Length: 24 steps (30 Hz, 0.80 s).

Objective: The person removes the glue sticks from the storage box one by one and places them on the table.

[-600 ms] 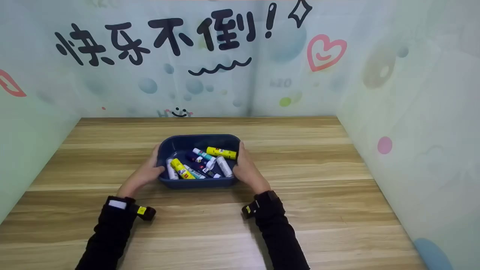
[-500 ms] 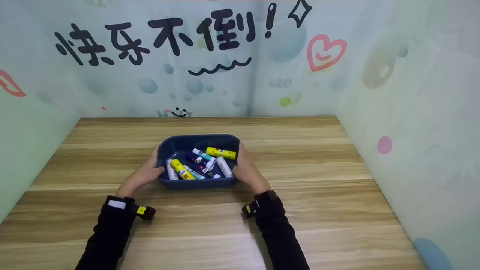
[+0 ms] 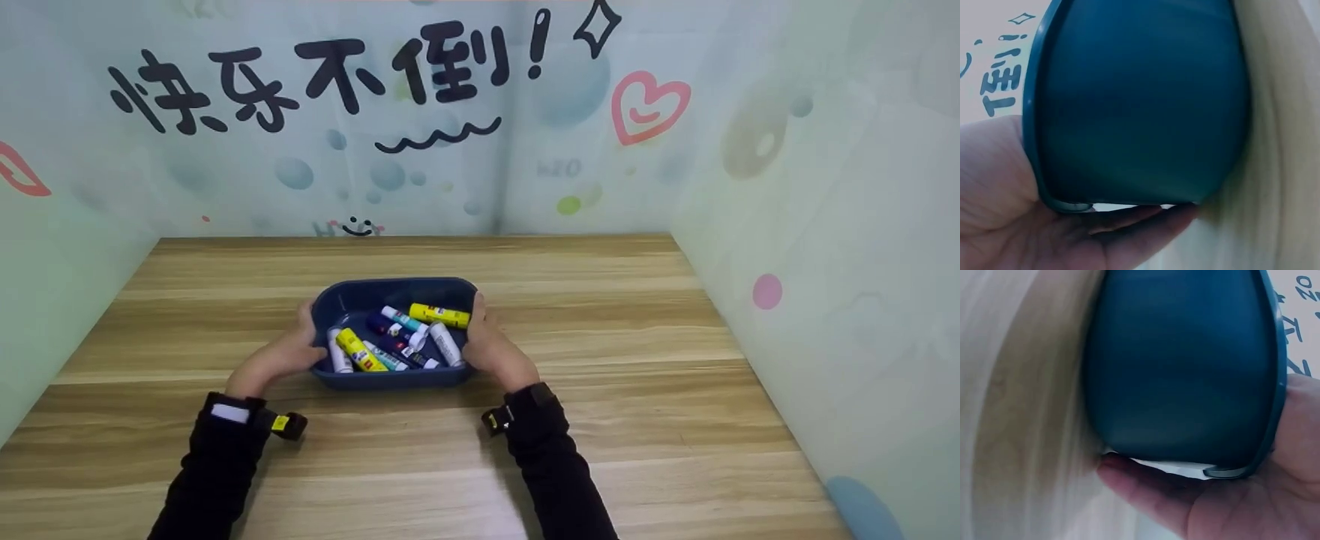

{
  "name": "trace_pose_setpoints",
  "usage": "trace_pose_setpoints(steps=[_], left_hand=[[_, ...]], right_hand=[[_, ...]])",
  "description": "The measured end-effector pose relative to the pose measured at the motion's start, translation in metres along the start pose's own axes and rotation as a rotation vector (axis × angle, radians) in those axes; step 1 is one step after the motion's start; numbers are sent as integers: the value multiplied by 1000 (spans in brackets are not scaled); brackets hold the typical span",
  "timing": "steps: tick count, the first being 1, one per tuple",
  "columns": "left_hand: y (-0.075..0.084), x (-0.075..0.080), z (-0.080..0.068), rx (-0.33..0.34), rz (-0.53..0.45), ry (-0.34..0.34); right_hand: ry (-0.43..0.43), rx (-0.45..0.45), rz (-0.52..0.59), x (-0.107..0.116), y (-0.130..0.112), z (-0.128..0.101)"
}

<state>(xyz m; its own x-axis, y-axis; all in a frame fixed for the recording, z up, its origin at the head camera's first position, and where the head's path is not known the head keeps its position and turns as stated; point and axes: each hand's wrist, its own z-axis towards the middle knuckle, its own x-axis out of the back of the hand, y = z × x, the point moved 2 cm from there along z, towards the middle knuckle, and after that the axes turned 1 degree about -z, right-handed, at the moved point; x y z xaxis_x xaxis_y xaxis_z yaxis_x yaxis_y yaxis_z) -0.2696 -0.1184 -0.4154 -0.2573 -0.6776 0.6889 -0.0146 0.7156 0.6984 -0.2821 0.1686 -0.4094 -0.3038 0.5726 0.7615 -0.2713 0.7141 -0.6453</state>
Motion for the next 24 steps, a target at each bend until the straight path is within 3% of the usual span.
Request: trace_pose_setpoints(steps=[3,10,17,24], left_hand=[[3,0,-6,29,41,-25],[7,1,-13,29,86,-18],[15,0,-24,11,206,-47],[21,3,-32,26,270,-41]], right_hand=[[-16,-31,-49,0,-3,-3],[-37,-90,-184,-2,-11,-9],[-81,-234,-328,-4,-19,-16],[-116,-303,-386,-3,-27,-21]])
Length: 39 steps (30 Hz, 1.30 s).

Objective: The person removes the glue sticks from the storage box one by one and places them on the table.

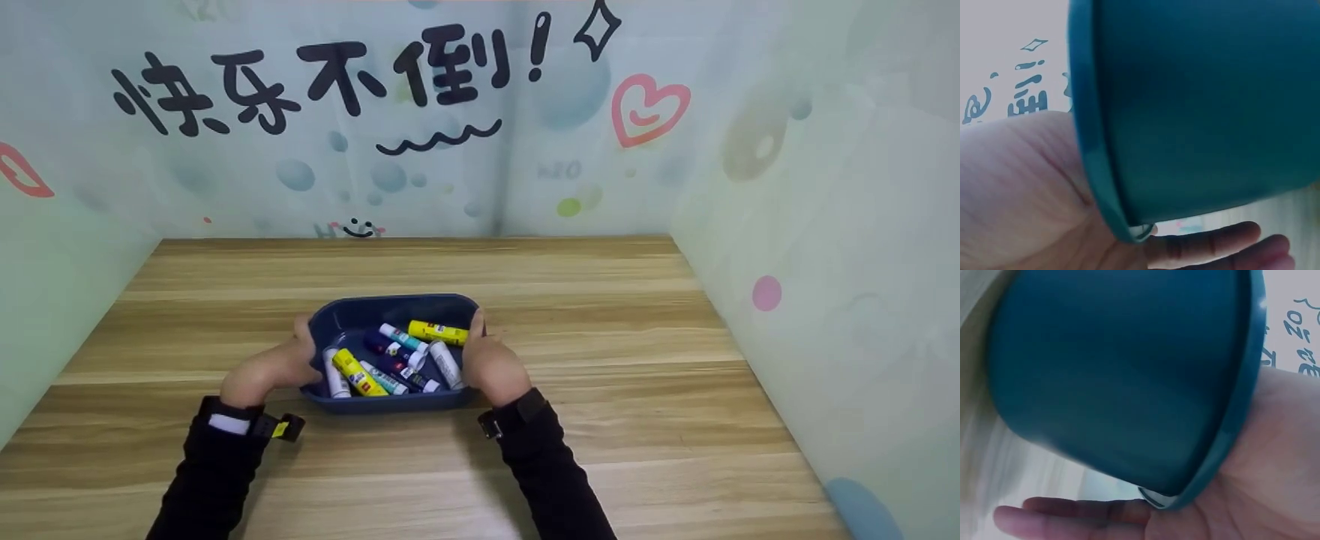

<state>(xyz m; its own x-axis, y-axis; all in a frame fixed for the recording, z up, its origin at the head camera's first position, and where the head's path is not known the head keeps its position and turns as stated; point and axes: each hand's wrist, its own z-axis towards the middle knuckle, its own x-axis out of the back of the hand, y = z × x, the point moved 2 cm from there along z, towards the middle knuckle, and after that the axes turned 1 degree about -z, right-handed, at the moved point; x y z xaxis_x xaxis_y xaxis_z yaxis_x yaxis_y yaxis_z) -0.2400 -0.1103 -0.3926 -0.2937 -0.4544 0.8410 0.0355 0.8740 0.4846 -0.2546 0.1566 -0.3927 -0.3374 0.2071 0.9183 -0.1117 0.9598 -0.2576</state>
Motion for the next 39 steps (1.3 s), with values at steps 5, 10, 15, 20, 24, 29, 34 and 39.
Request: trace_pose_setpoints(steps=[5,10,15,20,24,29,34,39], left_hand=[[1,2,-4,9,8,-1],[1,6,-7,11,14,-7],[-1,10,-9,27,-3,31],[-1,11,-4,76,-42,100],[-2,5,5,103,-24,228],[-7,-6,16,113,-7,358],[-11,-14,23,128,-20,402],[-11,-16,25,146,-43,389]], right_hand=[[-36,12,16,3,0,-6],[-44,21,21,6,1,-8],[-22,45,21,8,2,-10],[70,89,-24,11,3,-11],[194,130,-81,13,3,-9],[378,190,-95,15,2,-5],[496,319,-33,16,-2,-3],[536,489,46,12,-8,3]])
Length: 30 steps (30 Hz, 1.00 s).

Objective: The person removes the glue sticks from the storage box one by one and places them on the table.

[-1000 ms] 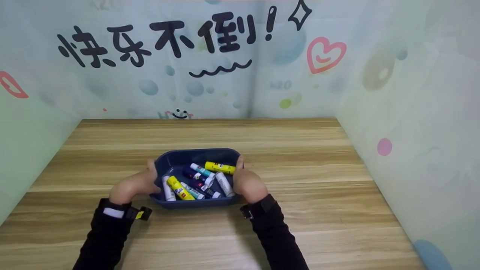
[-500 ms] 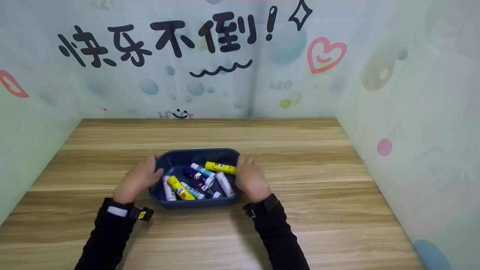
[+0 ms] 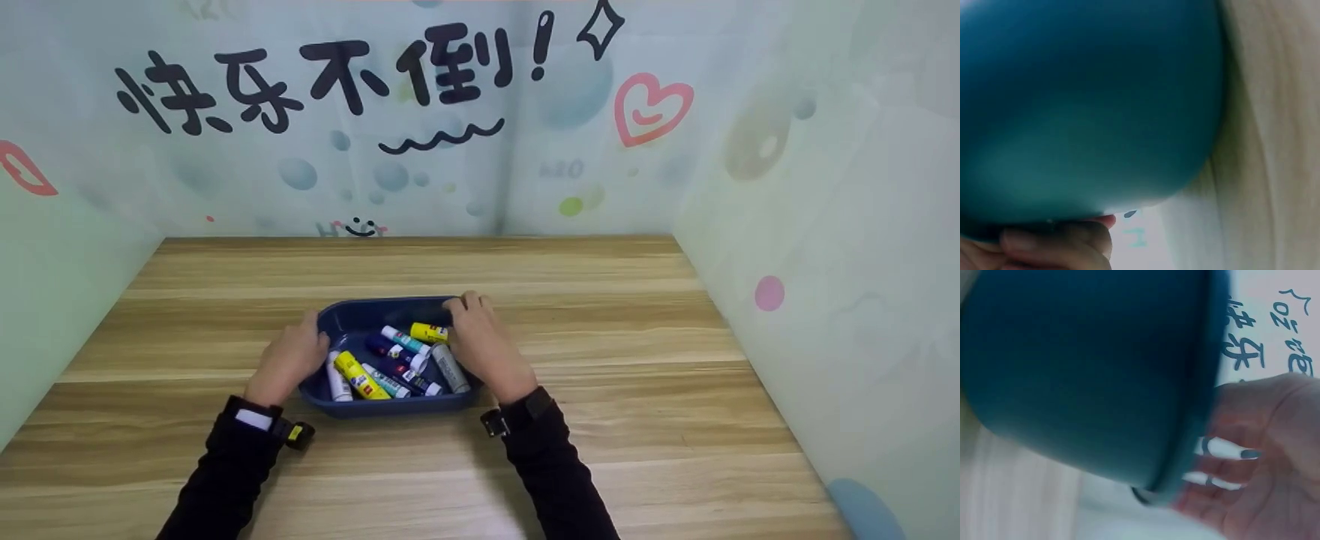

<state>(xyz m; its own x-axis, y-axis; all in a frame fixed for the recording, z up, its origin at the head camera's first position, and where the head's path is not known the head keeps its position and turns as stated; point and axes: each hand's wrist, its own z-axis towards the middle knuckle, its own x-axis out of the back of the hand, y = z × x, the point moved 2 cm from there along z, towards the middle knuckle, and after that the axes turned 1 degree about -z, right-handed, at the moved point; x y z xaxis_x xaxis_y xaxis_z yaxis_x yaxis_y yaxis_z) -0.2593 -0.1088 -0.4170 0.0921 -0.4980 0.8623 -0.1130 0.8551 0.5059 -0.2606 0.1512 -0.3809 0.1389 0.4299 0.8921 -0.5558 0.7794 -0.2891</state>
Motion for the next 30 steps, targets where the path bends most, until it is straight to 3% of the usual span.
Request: trace_pose_setpoints(steps=[5,11,20,30], left_hand=[[0,0,0,14,-24,-16],[-1,0,1,12,-47,-24],[-3,-3,4,34,-71,-87],[-4,-2,4,28,-97,-80]], right_hand=[[-48,62,65,-13,-3,3],[-151,31,38,-31,-1,2],[-83,76,-119,-44,-3,0],[-131,28,-168,-47,-5,2]])
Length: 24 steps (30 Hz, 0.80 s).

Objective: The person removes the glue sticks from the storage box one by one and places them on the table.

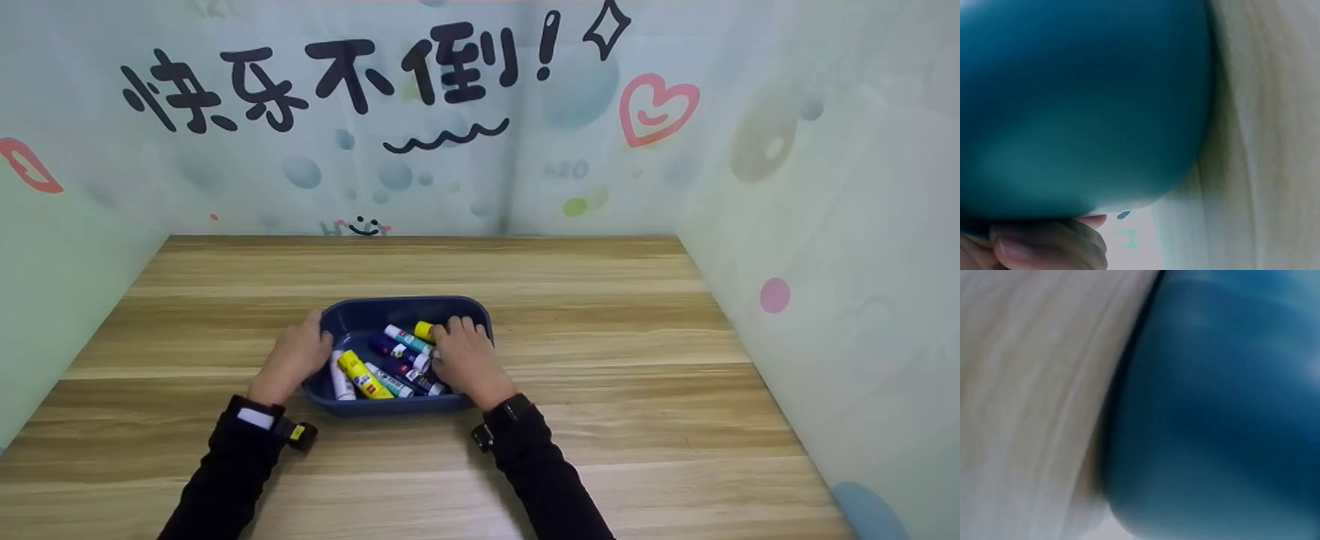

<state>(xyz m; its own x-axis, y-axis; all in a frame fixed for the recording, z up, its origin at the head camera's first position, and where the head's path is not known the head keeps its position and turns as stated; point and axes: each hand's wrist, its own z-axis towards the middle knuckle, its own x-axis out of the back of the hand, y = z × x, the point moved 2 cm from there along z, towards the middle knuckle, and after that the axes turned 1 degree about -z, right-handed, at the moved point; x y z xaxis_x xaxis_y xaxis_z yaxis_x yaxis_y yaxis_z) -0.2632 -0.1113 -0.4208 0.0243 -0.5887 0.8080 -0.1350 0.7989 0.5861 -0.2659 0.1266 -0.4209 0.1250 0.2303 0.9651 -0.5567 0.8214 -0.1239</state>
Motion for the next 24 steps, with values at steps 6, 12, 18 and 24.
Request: trace_pose_setpoints(steps=[6,12,18,24], left_hand=[[0,0,0,3,-9,2],[1,0,-3,-5,-7,3],[2,0,-4,-22,26,20],[1,0,-3,-15,24,13]], right_hand=[[-66,-31,-26,0,-1,0],[-179,-74,-72,-2,-1,-3],[-236,-91,-49,-3,-1,-4],[-214,-90,-16,-3,-2,-3]])
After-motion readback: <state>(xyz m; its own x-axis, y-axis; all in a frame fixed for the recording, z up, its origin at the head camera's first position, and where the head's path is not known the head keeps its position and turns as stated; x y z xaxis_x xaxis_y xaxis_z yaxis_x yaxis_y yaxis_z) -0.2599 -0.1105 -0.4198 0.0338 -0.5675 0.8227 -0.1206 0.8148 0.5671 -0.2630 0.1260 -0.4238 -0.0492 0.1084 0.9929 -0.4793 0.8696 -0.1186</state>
